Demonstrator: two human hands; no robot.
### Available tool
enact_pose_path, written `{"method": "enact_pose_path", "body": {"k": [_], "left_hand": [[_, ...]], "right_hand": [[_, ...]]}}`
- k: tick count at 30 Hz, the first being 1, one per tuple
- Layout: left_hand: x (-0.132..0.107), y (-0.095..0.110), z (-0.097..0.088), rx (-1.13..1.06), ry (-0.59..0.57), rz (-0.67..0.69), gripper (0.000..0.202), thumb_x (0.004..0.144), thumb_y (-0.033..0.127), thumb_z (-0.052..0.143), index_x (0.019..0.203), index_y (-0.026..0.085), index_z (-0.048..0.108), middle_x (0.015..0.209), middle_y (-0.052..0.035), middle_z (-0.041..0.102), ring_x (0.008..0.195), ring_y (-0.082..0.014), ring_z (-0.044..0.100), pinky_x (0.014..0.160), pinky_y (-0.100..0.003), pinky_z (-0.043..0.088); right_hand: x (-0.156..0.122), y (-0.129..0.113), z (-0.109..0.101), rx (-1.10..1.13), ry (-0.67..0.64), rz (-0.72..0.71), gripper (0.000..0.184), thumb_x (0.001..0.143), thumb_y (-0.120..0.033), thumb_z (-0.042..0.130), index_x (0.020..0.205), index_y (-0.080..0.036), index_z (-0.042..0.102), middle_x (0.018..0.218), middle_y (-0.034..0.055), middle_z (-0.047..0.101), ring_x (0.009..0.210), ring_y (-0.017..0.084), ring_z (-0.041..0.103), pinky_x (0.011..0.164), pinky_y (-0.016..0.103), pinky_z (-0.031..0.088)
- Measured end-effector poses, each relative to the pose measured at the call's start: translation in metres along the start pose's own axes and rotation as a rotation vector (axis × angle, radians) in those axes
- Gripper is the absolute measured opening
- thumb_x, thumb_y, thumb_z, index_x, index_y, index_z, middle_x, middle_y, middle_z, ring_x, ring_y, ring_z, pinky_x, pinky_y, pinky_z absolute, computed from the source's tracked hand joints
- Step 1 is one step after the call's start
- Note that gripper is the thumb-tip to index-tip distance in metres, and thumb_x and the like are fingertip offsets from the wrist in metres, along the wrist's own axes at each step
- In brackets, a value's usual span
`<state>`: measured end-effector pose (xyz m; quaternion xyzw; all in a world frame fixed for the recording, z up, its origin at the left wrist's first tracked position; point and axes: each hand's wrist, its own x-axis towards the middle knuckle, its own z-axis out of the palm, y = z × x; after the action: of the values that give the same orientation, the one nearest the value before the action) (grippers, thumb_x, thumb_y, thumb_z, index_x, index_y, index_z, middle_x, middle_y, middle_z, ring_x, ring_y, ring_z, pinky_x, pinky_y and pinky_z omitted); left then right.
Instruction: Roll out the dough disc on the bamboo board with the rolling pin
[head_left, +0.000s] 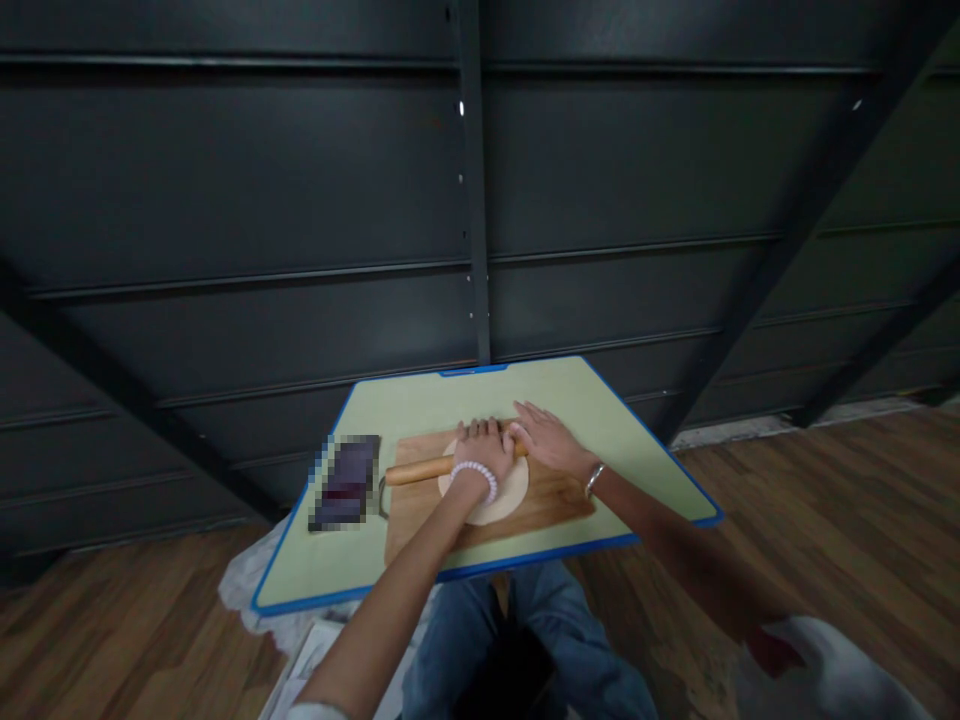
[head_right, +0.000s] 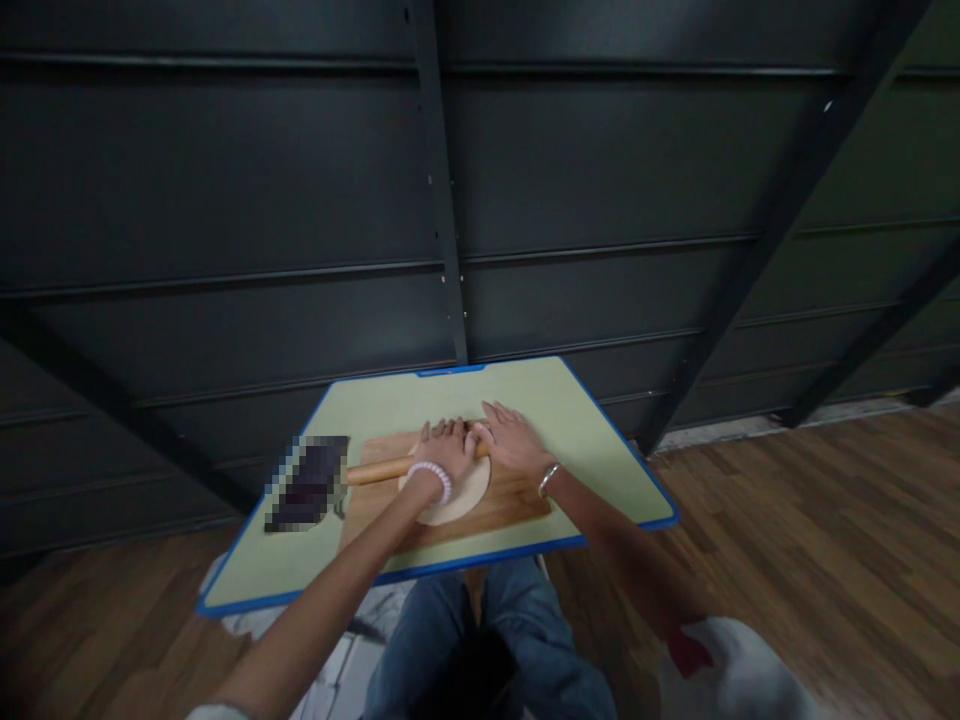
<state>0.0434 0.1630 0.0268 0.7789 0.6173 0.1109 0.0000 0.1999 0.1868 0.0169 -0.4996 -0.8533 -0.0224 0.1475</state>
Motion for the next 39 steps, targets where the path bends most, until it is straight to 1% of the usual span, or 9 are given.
{"method": "enact_pose_path", "body": {"k": [4,7,11,15,21,24,27,33,39], "left_hand": [[-0.025,0.016,-0.002,0.011,0.006,-0.067,0.060,0.094,0.040,0.022,0.133,0.000,0.044,0.138,-0.0269,0.044,0.125,-0.0374,0.044,0.101,-0.054,0.032],[-0.051,0.032,-0.002,0.022,0.037,-0.089,0.061,0.093,0.039,0.025,0.136,-0.001,0.039,0.142,-0.0298,0.036,0.128,-0.0421,0.039,0.100,-0.059,0.032],[-0.086,0.051,0.000,0.020,0.097,-0.039,0.058,0.093,0.034,0.031,0.141,0.001,0.034,0.147,-0.0274,0.028,0.137,-0.0409,0.024,0.104,-0.060,0.029],[-0.106,0.051,-0.003,0.037,0.077,0.010,0.056,0.092,0.028,0.034,0.140,0.000,0.035,0.147,-0.0249,0.031,0.138,-0.0362,0.024,0.108,-0.051,0.029],[-0.117,0.008,-0.011,0.114,0.126,-0.088,0.054,0.092,0.027,0.032,0.138,0.000,0.038,0.143,-0.0246,0.038,0.133,-0.0327,0.036,0.104,-0.047,0.036],[-0.128,-0.007,-0.011,0.164,0.156,-0.100,0.048,0.092,0.025,0.031,0.133,0.004,0.045,0.136,-0.0228,0.048,0.127,-0.0309,0.045,0.101,-0.045,0.040],[-0.140,-0.004,-0.009,0.196,0.171,-0.099,0.047,0.093,0.024,0.029,0.132,0.005,0.048,0.133,-0.0221,0.052,0.123,-0.0303,0.050,0.098,-0.043,0.044],[-0.144,0.015,-0.010,0.301,0.099,-0.063,0.054,0.084,0.003,0.033,0.137,0.000,0.040,0.141,-0.0248,0.040,0.130,-0.0318,0.041,0.099,-0.042,0.044],[-0.144,0.014,-0.013,0.426,0.142,0.002,0.055,0.081,-0.001,0.035,0.136,0.000,0.042,0.140,-0.0234,0.042,0.130,-0.0293,0.042,0.102,-0.039,0.043]], "right_hand": [[-0.021,-0.006,0.001,-0.033,0.067,-0.027,0.051,0.098,-0.034,0.026,0.139,-0.006,0.038,0.143,0.0173,0.042,0.136,0.022,0.033,0.110,0.041,0.029],[-0.041,-0.008,-0.001,-0.031,0.111,-0.104,0.049,0.097,-0.032,0.031,0.141,-0.011,0.037,0.145,0.0135,0.040,0.138,0.021,0.028,0.111,0.042,0.028],[-0.065,-0.009,-0.004,-0.012,0.047,-0.084,0.049,0.096,-0.033,0.032,0.142,-0.015,0.036,0.148,0.0120,0.036,0.140,0.021,0.022,0.110,0.045,0.027],[-0.071,-0.012,-0.005,0.016,0.011,-0.004,0.049,0.098,-0.037,0.028,0.141,-0.017,0.037,0.149,0.0121,0.034,0.140,0.021,0.022,0.109,0.050,0.024],[-0.048,-0.020,-0.002,0.061,0.003,0.075,0.048,0.099,-0.039,0.019,0.138,-0.023,0.041,0.150,0.0064,0.034,0.141,0.022,0.019,0.110,0.054,0.021],[-0.031,-0.022,0.002,0.049,-0.005,0.079,0.048,0.099,-0.032,0.018,0.140,-0.018,0.039,0.150,0.0074,0.035,0.141,0.022,0.020,0.112,0.051,0.016],[-0.012,-0.024,0.007,0.057,-0.020,0.092,0.049,0.096,-0.024,0.020,0.141,-0.011,0.037,0.150,0.0112,0.033,0.141,0.022,0.020,0.113,0.047,0.015],[0.025,-0.028,0.015,0.135,-0.085,0.138,0.051,0.092,-0.021,0.027,0.141,-0.009,0.035,0.152,0.0113,0.029,0.141,0.020,0.020,0.113,0.041,0.019],[0.052,-0.031,0.022,0.108,-0.142,0.121,0.051,0.090,-0.019,0.030,0.137,-0.003,0.040,0.148,0.0156,0.035,0.138,0.018,0.027,0.112,0.033,0.021]]}}
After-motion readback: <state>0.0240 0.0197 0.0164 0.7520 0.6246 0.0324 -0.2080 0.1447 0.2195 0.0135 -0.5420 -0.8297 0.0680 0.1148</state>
